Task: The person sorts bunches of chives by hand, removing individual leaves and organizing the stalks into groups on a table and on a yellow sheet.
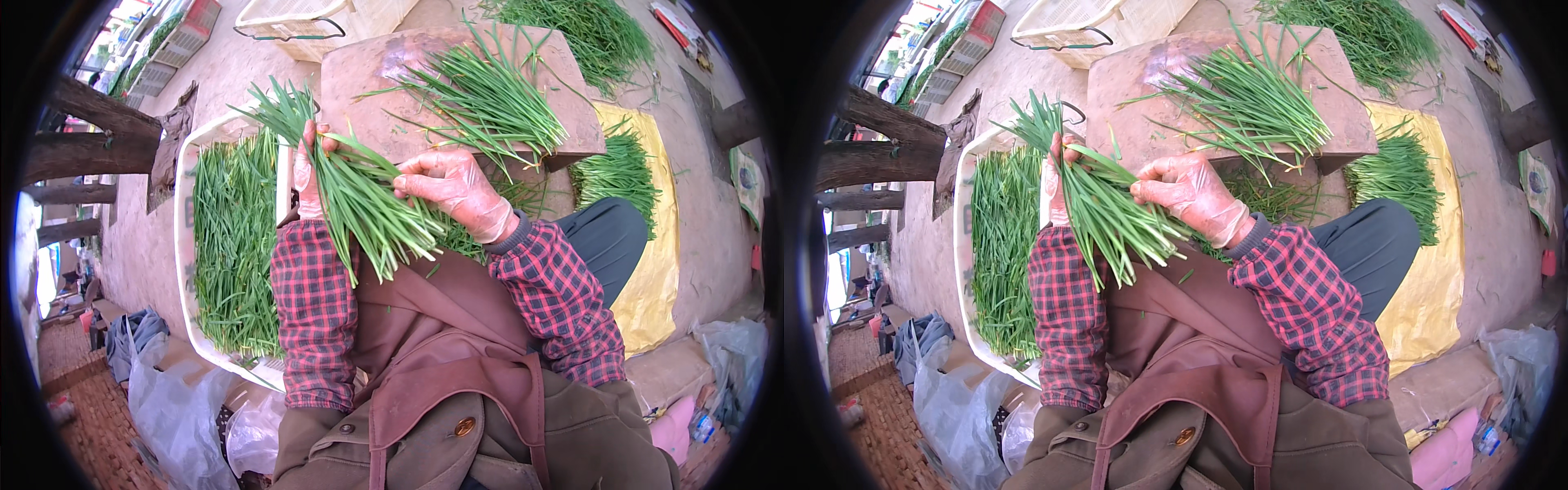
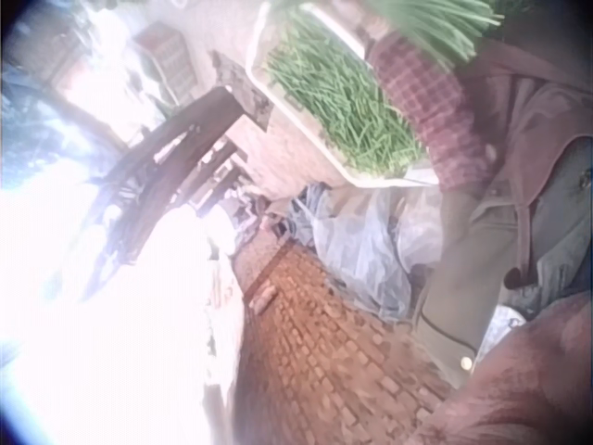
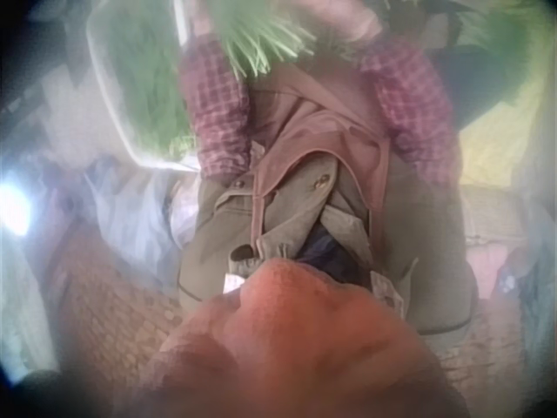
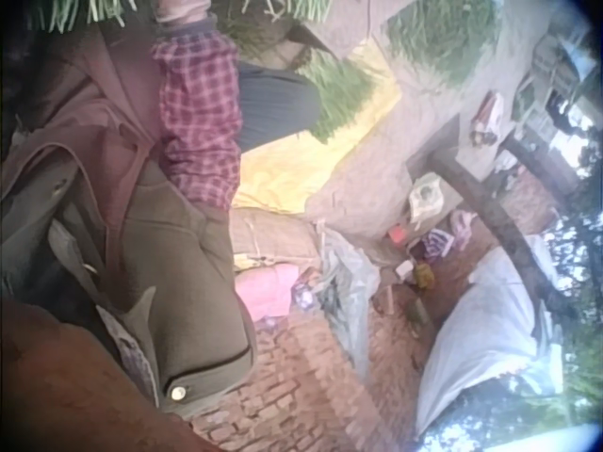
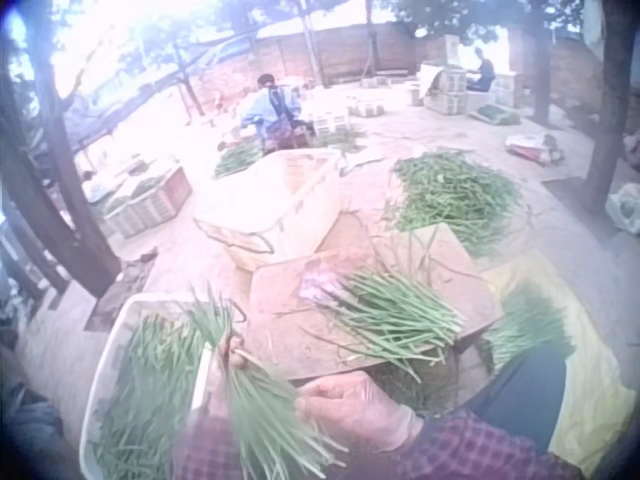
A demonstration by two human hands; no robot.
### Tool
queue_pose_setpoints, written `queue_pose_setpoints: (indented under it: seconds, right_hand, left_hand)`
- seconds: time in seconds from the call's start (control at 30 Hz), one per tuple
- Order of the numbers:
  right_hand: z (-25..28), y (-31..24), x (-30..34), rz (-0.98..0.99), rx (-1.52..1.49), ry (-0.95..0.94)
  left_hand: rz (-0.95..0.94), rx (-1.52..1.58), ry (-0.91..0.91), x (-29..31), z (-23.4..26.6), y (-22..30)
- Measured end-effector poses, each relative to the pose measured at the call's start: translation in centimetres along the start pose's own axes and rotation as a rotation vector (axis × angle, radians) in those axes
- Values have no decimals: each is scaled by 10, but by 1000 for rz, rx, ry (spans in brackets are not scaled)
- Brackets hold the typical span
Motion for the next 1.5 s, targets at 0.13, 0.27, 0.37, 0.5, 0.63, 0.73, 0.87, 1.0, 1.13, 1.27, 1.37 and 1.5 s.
queue_pose_setpoints:
  seconds: [0.13, 0.27, 0.37, 0.5, 0.63, 0.73, 0.87, 1.0, 1.13, 1.27, 1.37, 1.5]
  right_hand:
    - [-3, -5, 3, -220, -181, -151]
    - [-1, 2, 2, -250, -250, -180]
    - [4, 8, 3, -98, -187, -28]
    - [14, -4, 15, 137, -94, 205]
    - [38, -2, 38, 45, -475, 384]
    - [83, 25, 65, 35, -152, 565]
    - [84, 18, 91, 258, 874, 835]
    - [-1, -32, 101, 705, 885, 479]
    - [-50, -37, 84, 678, 833, 408]
    - [-48, -35, 57, 650, 994, 608]
    - [-51, -27, 39, 576, 1034, 582]
    - [-48, -19, 29, 738, 756, 557]
  left_hand:
    - [1, 44, -159, -2, 2, -1]
    - [-43, 1, -123, 0, -6, 0]
    - [-59, -102, -67, -2, -1, 4]
    - [-100, -54, -45, -2, -9, 3]
    - [-160, 99, -190, -8, 7, 18]
    - [-232, 62, -144, -13, 17, 28]
    - [-263, 99, -111, -16, 11, 25]
    - [-314, 69, -83, -7, 23, 38]
    - [-319, 90, -93, -13, 17, 31]
    - [-272, 72, -179, -16, 23, 32]
    - [-243, 59, -180, -14, 20, 26]
    - [-239, 52, -184, -13, 18, 25]
Point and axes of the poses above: each hand's wrist, its own x-axis away from the middle knuckle, its own z-axis out of the back of the hand, y = z × x, the point moved 6 cm from there along -x, towards the middle knuckle, and after that the axes turned 12 degrees about -z, right-handed, at the moved point
